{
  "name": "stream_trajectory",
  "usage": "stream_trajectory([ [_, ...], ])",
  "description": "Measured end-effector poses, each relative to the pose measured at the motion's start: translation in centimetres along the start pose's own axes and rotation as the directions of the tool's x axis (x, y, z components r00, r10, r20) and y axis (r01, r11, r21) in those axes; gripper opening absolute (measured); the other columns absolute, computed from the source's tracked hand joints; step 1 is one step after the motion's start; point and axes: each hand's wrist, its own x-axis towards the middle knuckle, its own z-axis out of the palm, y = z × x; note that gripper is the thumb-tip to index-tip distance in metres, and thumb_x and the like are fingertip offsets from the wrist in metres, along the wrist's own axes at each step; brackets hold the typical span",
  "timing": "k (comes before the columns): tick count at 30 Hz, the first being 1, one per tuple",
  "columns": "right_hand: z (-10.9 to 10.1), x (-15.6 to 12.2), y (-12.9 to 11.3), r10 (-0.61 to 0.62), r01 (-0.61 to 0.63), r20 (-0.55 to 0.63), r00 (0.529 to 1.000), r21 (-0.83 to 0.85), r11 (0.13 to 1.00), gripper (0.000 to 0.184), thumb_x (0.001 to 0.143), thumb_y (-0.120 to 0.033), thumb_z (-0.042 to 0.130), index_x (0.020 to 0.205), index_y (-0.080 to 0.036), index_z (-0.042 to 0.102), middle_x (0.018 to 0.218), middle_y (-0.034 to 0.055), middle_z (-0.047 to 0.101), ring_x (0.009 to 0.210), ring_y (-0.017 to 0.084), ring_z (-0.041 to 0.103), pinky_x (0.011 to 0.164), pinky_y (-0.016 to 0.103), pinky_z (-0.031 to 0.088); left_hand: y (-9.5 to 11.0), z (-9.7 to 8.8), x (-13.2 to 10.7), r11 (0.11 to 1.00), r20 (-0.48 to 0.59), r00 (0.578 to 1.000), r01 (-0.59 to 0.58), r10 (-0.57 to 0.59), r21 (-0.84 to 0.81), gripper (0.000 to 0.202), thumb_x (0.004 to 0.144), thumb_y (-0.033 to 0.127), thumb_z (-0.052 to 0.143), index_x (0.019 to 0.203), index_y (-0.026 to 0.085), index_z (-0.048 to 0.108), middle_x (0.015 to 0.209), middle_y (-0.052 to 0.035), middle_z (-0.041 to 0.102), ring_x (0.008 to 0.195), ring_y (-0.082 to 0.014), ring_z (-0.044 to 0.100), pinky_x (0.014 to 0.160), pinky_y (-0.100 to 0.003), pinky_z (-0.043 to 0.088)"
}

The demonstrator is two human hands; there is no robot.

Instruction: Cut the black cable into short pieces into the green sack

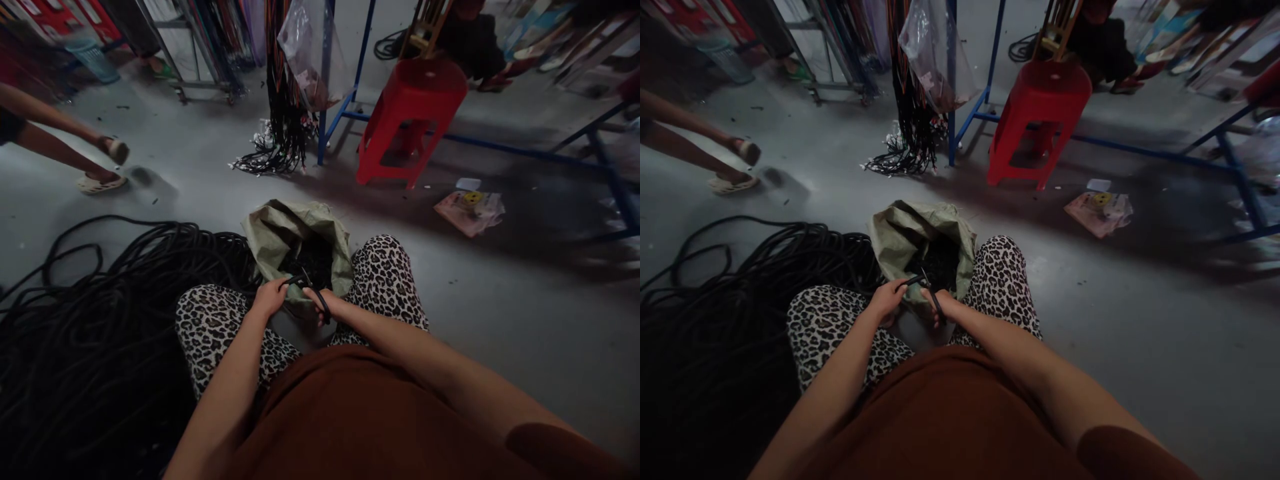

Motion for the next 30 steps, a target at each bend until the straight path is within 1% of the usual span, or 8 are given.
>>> stream_trajectory([
  [3,-0.1,0.3,0.2,-0.038,0.038,-0.013,0.999,-0.011,0.999,0.047,0.083,-0.061,0.051,0.078,-0.014,0.051,0.04,-0.008,0.04,0.026,0.008,0.04,0.03,0.024,0.046,-0.1,-0.2,-0.1,0.999,-0.006,1.0,0.017,-0.017,0.03,0.037,0.088,0.032,0.043,0.12,0.023,0.06,0.121,-0.0034,0.063,0.112,-0.0195,0.056,0.097,-0.029,0.042],
  [6,-0.1,0.3,0.3,-0.027,0.025,-0.041,0.999,-0.046,0.999,0.048,0.081,-0.062,0.051,0.079,-0.015,0.051,0.041,-0.0077,0.04,0.026,0.008,0.039,0.03,0.023,0.044,-0.2,-0.1,0.0,0.999,-0.002,1.0,0.025,-0.025,0.032,0.037,0.089,0.032,0.043,0.12,0.023,0.06,0.12,-0.0036,0.063,0.11,-0.0194,0.058,0.096,-0.028,0.043],
  [12,-0.1,-0.1,0.2,-0.013,0.01,-0.037,0.999,-0.085,0.996,0.049,0.081,-0.064,0.051,0.077,-0.016,0.051,0.04,-0.0076,0.038,0.028,0.008,0.037,0.03,0.022,0.042,-0.3,0.1,0.2,0.998,0.033,0.999,0.038,-0.04,0.051,0.036,0.089,0.031,0.042,0.12,0.024,0.06,0.119,-0.0031,0.064,0.11,-0.0184,0.058,0.094,-0.026,0.043],
  [18,-0.1,-1.0,0.0,0.004,-0.01,-0.051,0.999,-0.118,0.993,0.045,0.083,-0.059,0.051,0.074,-0.015,0.049,0.042,-0.0062,0.039,0.028,0.008,0.037,0.03,0.023,0.041,-0.4,0.2,0.2,0.995,0.038,0.998,0.044,-0.047,0.089,0.037,0.089,0.032,0.041,0.12,0.023,0.06,0.118,-0.0049,0.064,0.109,-0.0191,0.058,0.094,-0.027,0.043],
  [24,-0.1,-1.9,-0.2,-0.011,0.004,-0.057,0.998,-0.12,0.993,0.044,0.083,-0.058,0.053,0.078,-0.015,0.051,0.042,-0.0067,0.039,0.028,0.008,0.037,0.03,0.021,0.04,-0.5,0.3,0.2,0.992,0.049,0.997,0.053,-0.059,0.115,0.037,0.089,0.032,0.042,0.119,0.022,0.06,0.118,-0.0054,0.064,0.108,-0.0194,0.059,0.093,-0.028,0.043],
  [30,-0.2,-1.9,-0.2,-0.012,0.005,-0.08,0.997,-0.094,0.996,0.045,0.083,-0.059,0.052,0.073,-0.015,0.049,0.041,-0.0066,0.039,0.028,0.008,0.038,0.028,0.021,0.04,-0.4,0.2,0.2,0.992,0.047,0.997,0.056,-0.062,0.115,0.038,0.089,0.032,0.041,0.12,0.022,0.06,0.117,-0.006,0.064,0.109,-0.0202,0.059,0.093,-0.028,0.043],
])
